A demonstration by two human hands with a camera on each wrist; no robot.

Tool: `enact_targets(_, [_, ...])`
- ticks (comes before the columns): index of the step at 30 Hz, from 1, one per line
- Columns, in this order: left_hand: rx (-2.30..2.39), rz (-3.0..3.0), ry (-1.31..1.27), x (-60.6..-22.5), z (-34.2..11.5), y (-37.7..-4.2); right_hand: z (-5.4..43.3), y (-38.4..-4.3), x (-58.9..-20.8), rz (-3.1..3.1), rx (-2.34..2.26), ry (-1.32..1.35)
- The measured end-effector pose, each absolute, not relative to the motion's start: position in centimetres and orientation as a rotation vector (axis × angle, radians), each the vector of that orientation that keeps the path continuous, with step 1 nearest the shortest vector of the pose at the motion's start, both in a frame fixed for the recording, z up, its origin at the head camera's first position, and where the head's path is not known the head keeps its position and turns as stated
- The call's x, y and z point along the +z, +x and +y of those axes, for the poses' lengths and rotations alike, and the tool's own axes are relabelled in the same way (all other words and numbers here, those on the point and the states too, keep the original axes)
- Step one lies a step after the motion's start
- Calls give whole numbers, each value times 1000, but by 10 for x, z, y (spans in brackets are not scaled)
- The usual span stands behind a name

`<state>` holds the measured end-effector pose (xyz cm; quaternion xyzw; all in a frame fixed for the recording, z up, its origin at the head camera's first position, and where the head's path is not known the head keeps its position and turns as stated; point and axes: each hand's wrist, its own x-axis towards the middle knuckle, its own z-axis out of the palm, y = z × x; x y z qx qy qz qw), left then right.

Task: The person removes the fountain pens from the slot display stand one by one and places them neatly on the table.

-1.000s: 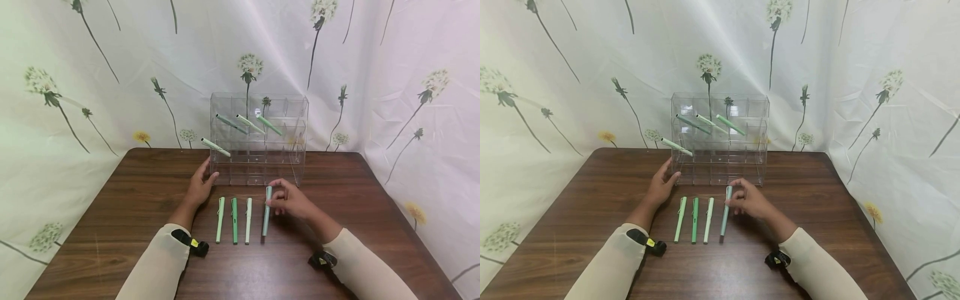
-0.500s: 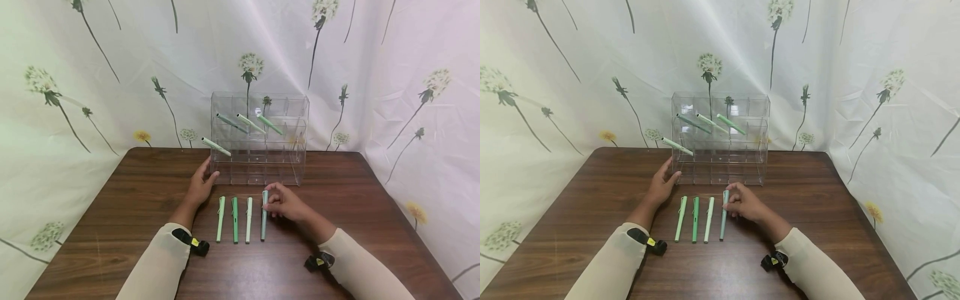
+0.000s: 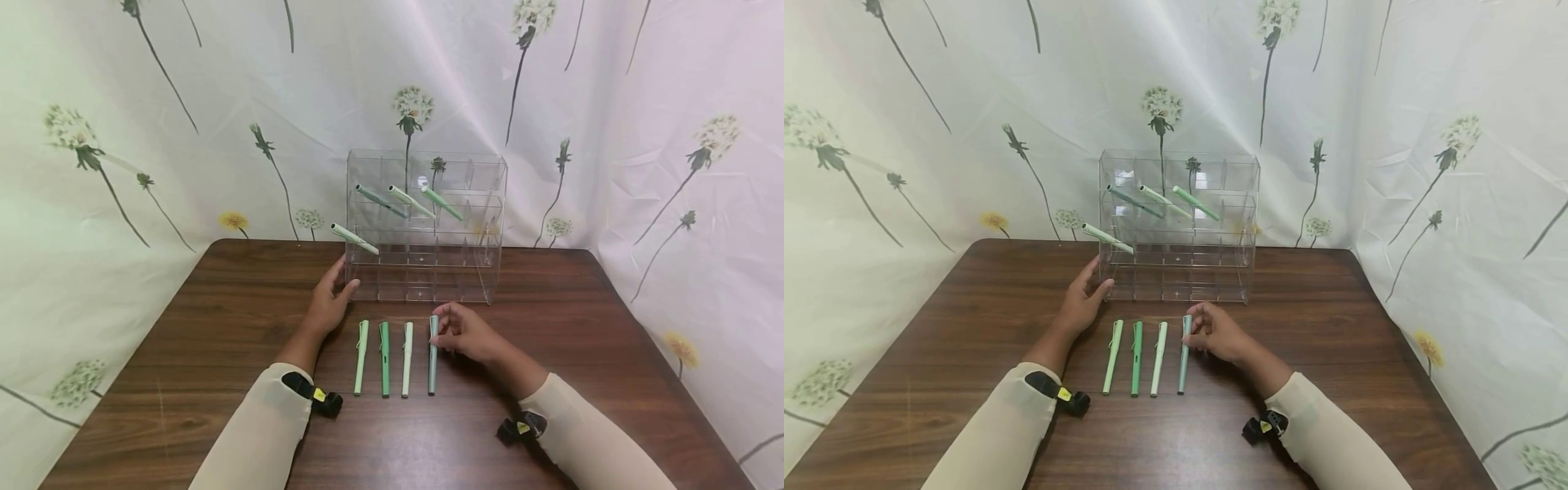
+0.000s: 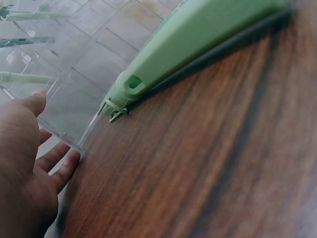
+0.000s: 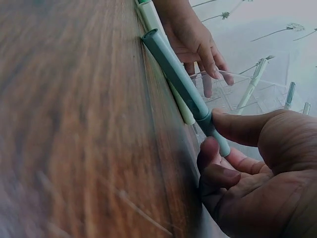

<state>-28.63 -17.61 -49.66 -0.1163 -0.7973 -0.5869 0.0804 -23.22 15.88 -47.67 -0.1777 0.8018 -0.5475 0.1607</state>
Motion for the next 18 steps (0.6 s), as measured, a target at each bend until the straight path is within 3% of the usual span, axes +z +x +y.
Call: enact_targets(18, [-1759,-2380,-357,-497,-175,-288,158,-232,-482,2263,-1585,-535])
